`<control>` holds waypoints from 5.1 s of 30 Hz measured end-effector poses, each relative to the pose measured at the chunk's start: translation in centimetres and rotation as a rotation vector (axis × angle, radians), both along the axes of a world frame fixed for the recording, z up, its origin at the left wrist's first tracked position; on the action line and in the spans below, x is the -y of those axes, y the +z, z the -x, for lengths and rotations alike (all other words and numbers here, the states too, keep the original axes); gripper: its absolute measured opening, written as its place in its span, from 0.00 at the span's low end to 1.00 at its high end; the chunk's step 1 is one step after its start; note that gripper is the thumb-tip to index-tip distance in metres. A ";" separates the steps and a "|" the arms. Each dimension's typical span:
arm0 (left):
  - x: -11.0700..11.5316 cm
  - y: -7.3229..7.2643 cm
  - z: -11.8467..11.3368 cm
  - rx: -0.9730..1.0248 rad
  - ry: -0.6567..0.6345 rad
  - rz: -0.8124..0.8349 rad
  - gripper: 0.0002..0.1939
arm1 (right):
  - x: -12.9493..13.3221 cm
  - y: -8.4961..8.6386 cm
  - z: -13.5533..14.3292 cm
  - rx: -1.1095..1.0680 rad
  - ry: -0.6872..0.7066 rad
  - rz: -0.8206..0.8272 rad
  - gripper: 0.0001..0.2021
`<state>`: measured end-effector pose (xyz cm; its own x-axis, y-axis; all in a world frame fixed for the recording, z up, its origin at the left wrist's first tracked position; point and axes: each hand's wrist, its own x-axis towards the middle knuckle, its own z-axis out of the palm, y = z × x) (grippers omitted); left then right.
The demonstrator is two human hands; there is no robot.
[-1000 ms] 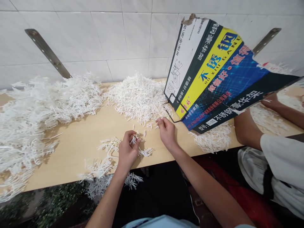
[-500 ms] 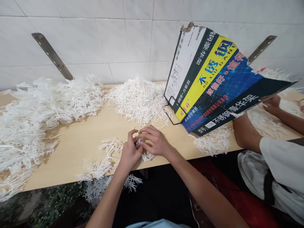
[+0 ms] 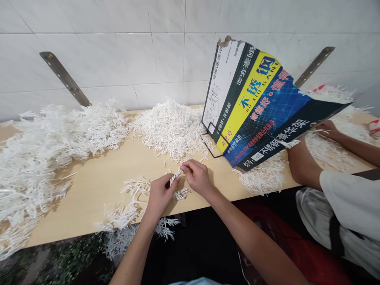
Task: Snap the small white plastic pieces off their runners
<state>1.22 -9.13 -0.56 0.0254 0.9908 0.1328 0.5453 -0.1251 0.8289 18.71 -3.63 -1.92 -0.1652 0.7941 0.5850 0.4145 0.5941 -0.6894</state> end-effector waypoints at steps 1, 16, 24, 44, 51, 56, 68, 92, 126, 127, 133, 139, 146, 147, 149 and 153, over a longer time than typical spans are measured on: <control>0.0 -0.1 0.0 -0.007 -0.015 -0.008 0.17 | -0.2 -0.2 -0.2 -0.057 -0.088 0.037 0.13; 0.0 -0.5 0.0 -0.031 -0.075 -0.012 0.16 | 0.4 0.8 -0.4 0.292 0.267 -0.172 0.12; 0.1 -0.2 -0.1 -0.013 -0.079 0.006 0.24 | -0.2 -0.2 -1.1 0.023 -0.268 -0.011 0.18; 0.2 0.2 -0.4 0.068 -0.108 0.028 0.17 | 0.4 0.0 -0.5 0.095 -0.056 0.017 0.20; 0.2 0.1 -0.5 0.017 -0.084 0.045 0.16 | -1.3 0.9 -1.7 -0.029 -0.243 0.089 0.17; 0.1 -0.5 -0.6 -0.012 -0.058 -0.024 0.16 | -0.5 1.7 -1.1 0.290 0.199 -0.090 0.15; 0.0 0.4 -0.6 0.062 -0.103 -0.006 0.17 | 0.0 0.4 -1.0 0.120 0.143 0.017 0.14; 4.6 -0.7 7.6 -0.210 0.153 -0.273 0.14 | 1.4 0.3 0.7 0.303 -0.433 -0.397 0.09; 0.0 0.3 3.7 0.508 0.384 -0.078 0.18 | 3.2 2.7 5.2 0.404 0.146 0.313 0.14; 0.0 0.1 3.5 0.514 0.372 -0.069 0.17 | 3.3 2.6 5.2 0.378 0.161 0.347 0.12; -0.2 -0.3 4.0 0.498 0.259 0.055 0.15 | 2.5 2.4 4.6 0.072 0.136 0.534 0.06; 0.1 0.2 4.4 0.288 0.182 0.146 0.17 | 2.1 1.6 4.2 -0.279 0.077 0.581 0.10; 0.0 -0.2 4.2 0.217 0.083 0.145 0.17 | 2.1 1.9 4.1 -0.285 0.123 0.606 0.08; -0.1 -0.3 4.2 0.223 0.092 0.138 0.17 | 2.0 2.2 4.0 -0.272 0.157 0.608 0.08; -0.1 -0.3 4.4 0.243 0.095 0.127 0.17 | 1.4 2.8 3.8 -0.182 0.235 0.609 0.11; 0.0 -0.3 4.6 0.281 0.067 0.098 0.18 | -0.4 3.2 3.9 0.188 0.305 0.570 0.13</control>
